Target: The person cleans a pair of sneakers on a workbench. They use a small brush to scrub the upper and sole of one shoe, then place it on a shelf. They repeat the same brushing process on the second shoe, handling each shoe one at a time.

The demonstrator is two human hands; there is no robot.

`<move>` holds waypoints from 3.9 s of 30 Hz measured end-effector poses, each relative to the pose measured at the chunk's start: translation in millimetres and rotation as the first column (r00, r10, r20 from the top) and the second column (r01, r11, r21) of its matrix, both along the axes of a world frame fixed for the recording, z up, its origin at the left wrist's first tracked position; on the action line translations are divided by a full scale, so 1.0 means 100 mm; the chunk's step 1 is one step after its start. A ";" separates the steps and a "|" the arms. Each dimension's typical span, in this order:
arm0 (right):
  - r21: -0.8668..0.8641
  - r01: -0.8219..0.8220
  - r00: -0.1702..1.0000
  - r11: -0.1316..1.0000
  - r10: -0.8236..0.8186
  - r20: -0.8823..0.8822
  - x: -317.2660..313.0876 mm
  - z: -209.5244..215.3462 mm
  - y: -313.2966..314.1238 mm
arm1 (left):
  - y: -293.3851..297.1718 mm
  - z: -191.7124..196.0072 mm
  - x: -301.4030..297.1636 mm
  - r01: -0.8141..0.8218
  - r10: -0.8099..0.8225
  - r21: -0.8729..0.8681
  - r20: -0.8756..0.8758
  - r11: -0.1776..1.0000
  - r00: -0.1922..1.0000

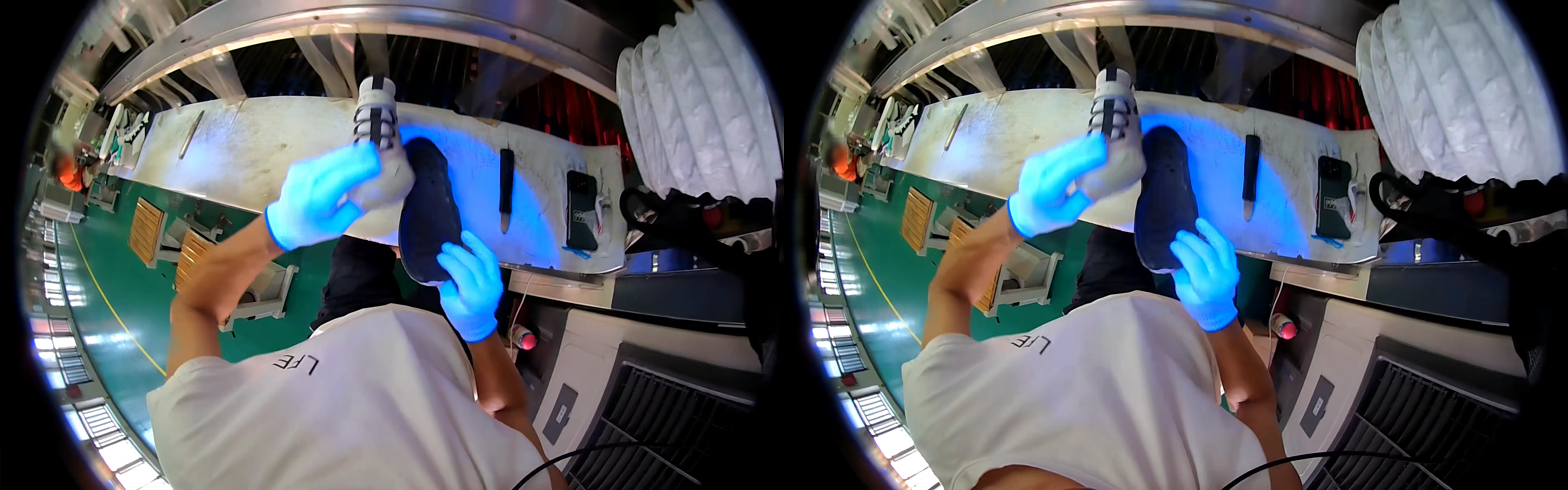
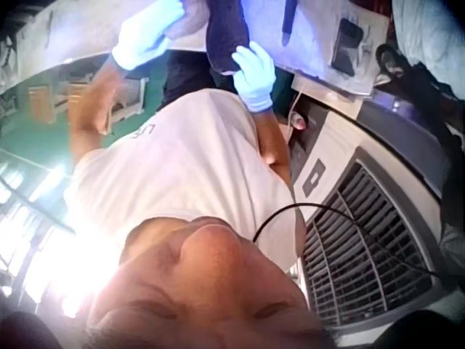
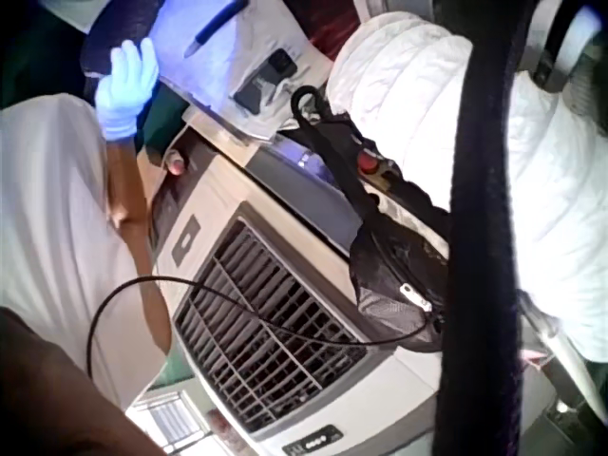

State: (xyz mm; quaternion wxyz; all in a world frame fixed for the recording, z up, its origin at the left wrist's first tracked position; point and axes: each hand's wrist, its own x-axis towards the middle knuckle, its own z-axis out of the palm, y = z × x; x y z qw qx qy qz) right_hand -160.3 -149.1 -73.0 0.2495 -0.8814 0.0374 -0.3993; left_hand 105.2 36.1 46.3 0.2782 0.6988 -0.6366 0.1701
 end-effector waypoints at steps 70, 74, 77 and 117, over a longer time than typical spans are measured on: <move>0.520 -0.066 0.994 0.852 0.009 0.112 -0.18 1.30 0.79 | 0.27 0.18 -1.11 0.307 -0.310 -0.215 -0.900 0.927 0.305; 0.506 -0.092 0.996 0.858 0.090 0.029 -0.28 1.31 0.78 | 0.34 0.10 -1.12 0.274 -0.251 -0.185 -0.940 0.944 0.231; 0.555 -0.051 0.999 0.830 0.051 0.016 -0.26 1.35 0.87 | 0.32 0.15 -1.21 0.198 -0.247 -0.221 -0.962 0.955 0.117; 0.479 -0.060 0.998 0.876 0.044 0.044 0.38 1.31 0.51 | 0.10 0.54 -0.58 0.323 -0.121 -0.033 -0.959 0.946 0.257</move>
